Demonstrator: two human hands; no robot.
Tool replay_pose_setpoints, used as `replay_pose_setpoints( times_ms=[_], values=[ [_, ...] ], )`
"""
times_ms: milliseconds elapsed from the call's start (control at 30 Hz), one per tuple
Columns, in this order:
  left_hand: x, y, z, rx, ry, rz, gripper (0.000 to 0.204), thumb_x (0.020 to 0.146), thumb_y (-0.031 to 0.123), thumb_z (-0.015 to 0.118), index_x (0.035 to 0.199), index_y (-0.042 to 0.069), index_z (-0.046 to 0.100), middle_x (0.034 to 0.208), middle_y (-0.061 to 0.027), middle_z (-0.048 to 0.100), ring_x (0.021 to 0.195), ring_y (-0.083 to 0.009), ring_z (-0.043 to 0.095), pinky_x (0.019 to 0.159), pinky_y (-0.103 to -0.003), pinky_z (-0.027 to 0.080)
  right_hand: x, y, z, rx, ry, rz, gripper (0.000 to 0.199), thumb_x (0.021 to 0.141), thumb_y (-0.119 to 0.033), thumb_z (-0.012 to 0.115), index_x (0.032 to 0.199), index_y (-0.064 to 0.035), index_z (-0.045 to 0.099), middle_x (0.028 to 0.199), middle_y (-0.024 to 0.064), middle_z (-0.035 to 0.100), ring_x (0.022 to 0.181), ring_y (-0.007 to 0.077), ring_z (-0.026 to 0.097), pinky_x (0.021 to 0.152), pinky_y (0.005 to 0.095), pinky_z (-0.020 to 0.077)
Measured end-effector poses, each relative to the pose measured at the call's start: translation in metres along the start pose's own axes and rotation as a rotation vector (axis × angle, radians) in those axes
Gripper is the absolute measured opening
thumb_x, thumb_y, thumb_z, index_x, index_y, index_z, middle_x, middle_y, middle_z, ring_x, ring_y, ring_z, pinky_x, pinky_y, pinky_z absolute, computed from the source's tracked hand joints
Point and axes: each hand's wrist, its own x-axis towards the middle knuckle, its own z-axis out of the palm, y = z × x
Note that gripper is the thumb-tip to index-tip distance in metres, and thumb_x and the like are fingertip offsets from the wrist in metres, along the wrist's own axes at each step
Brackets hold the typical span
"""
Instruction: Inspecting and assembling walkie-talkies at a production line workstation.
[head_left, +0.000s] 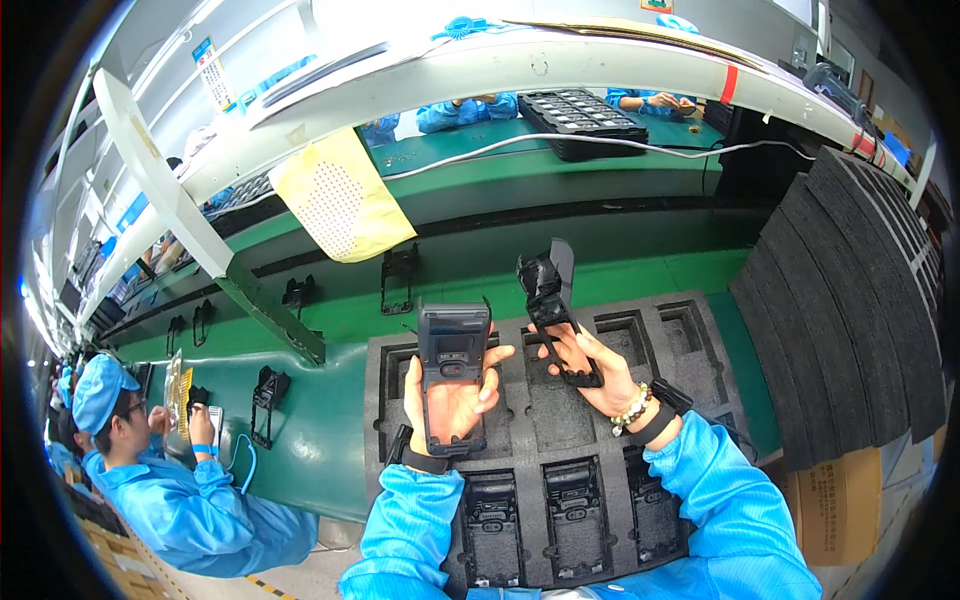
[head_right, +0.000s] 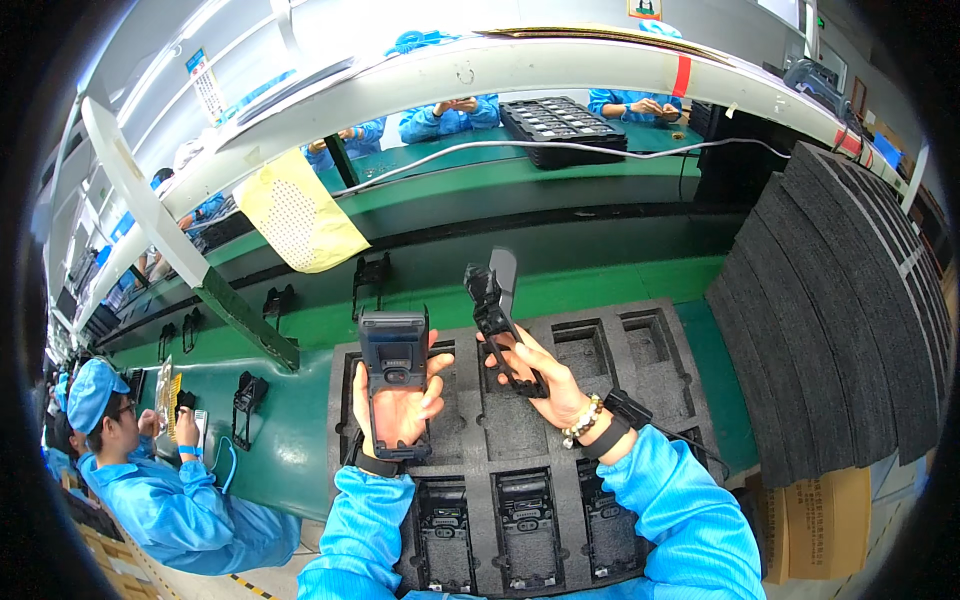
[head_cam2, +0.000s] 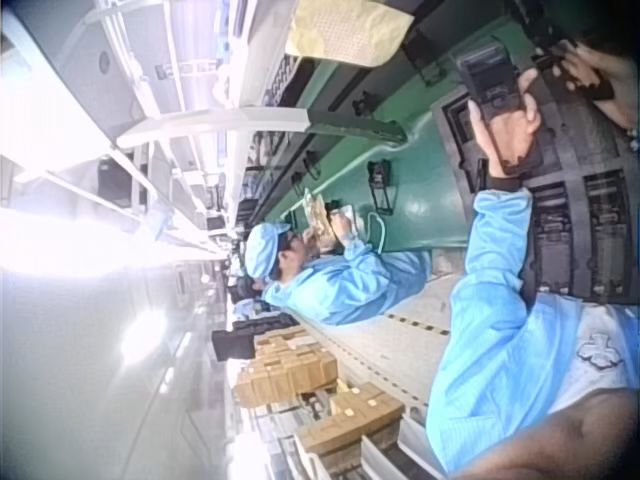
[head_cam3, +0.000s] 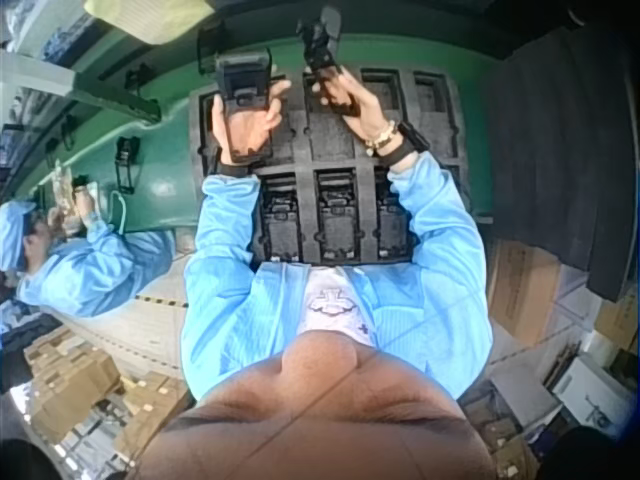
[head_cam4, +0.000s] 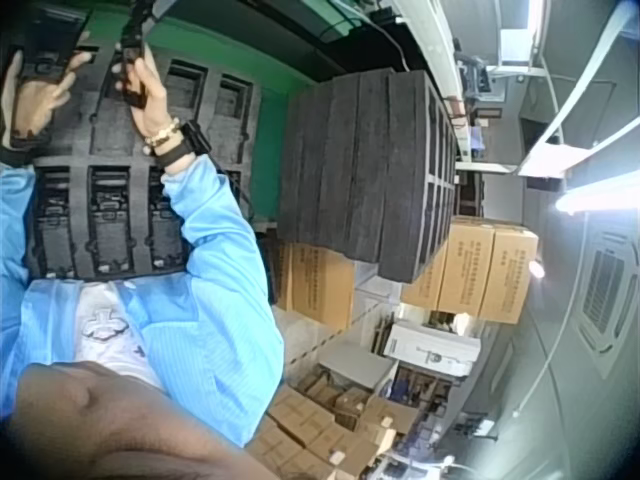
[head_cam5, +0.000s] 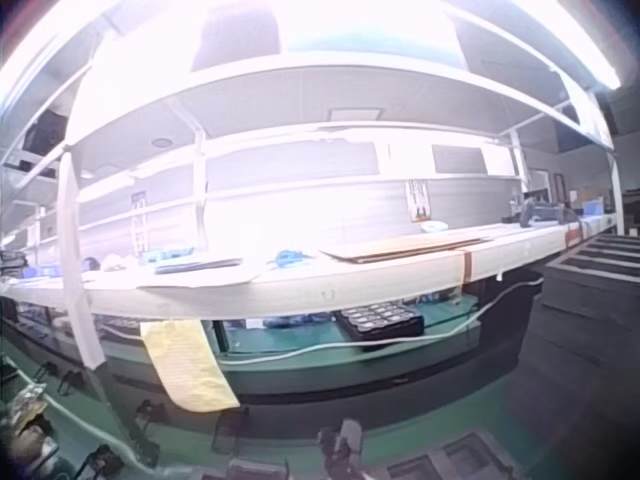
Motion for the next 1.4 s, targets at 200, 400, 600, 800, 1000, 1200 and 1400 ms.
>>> replay_pose_setpoints(
  times_ms=[200, 400, 600, 800, 1000, 1200, 1400],
  values=[
    [0.001, -0.004, -0.01, -0.02, 0.025, 0.057, 0.081, 0.094, 0.061, 0.04, 0.147, 0.0, 0.035, 0.133, -0.0294, 0.05, 0.079, -0.0233, 0.052, 0.062, -0.032, 0.044, 0.006, -0.003, -0.003, 0.009, -0.004, 0.087, 0.061, 0.102, -0.047, 0.043, 0.146, -0.0053, 0.038, 0.145, 0.0113, 0.047, 0.119, 0.0252, 0.057, 0.091, 0.0369, 0.0511],
    [0.003, -0.001, -0.033, -0.044, 0.174, 0.106, 0.071, 0.098, 0.056, 0.038, 0.139, -0.001, 0.043, 0.121, -0.0241, 0.058, 0.079, -0.0225, 0.053, 0.065, -0.032, 0.046, 0.02, 0.003, -0.012, -0.191, 0.199, 0.12, 0.05, 0.105, -0.039, 0.041, 0.139, -0.0024, 0.044, 0.135, 0.0153, 0.055, 0.113, 0.0297, 0.063, 0.082, 0.0397, 0.0585],
    [0.002, -0.001, -0.036, 0.02, 0.151, 0.117, 0.069, 0.098, 0.056, 0.04, 0.138, 0.0, 0.044, 0.119, -0.0219, 0.06, 0.08, -0.0217, 0.057, 0.068, -0.033, 0.049, 0.102, -0.022, -0.054, -0.49, 0.391, 0.034, 0.037, 0.104, -0.024, 0.046, 0.135, -0.003, 0.047, 0.122, 0.0127, 0.062, 0.099, 0.0216, 0.067, 0.072, 0.0325, 0.0567],
    [0.015, -0.01, -0.034, -0.004, 0.106, 0.099, 0.065, 0.099, 0.052, 0.043, 0.133, -0.005, 0.046, 0.116, -0.0207, 0.062, 0.078, -0.0197, 0.062, 0.065, -0.031, 0.051, 0.182, -0.007, -0.147, -0.511, 0.663, 0.121, 0.037, 0.091, -0.001, 0.039, 0.123, -0.0032, 0.057, 0.11, 0.0117, 0.067, 0.081, 0.0173, 0.068, 0.052, 0.027, 0.0507],
    [0.004, -0.002, -0.038, 0.023, 0.145, 0.128, 0.064, 0.1, 0.05, 0.043, 0.133, -0.005, 0.046, 0.116, -0.0204, 0.062, 0.079, -0.0197, 0.061, 0.067, -0.031, 0.051, 0.202, 0.042, -0.173, -0.667, 0.848, 0.317, 0.047, 0.09, -0.005, 0.041, 0.136, -0.005, 0.052, 0.106, 0.0075, 0.071, 0.073, 0.0139, 0.069, 0.049, 0.0282, 0.044],
    [0.008, -0.001, -0.039, 0.08, 0.175, 0.12, 0.063, 0.097, 0.05, 0.048, 0.135, 0.0, 0.047, 0.117, -0.0197, 0.06, 0.081, -0.02, 0.058, 0.07, -0.033, 0.05, 0.198, 0.036, -0.16, -1.046, 1.181, -0.024, 0.046, 0.077, -0.015, 0.054, 0.12, -0.001, 0.064, 0.119, 0.0283, 0.063, 0.116, 0.0445, 0.057, 0.102, 0.0473, 0.0442],
    [0.004, -0.002, -0.034, 0.208, 0.429, 0.378, 0.05, 0.093, 0.02, 0.064, 0.136, 0.011, 0.04, 0.11, -0.008, 0.059, 0.084, -0.0145, 0.055, 0.073, -0.031, 0.048, 0.147, 0.016, -0.001, -0.915, 0.263, -0.275, 0.025, 0.092, -0.016, 0.055, 0.097, 0.0016, 0.072, 0.087, 0.0159, 0.07, 0.08, 0.0271, 0.066, 0.077, 0.038, 0.0524]
  ],
)
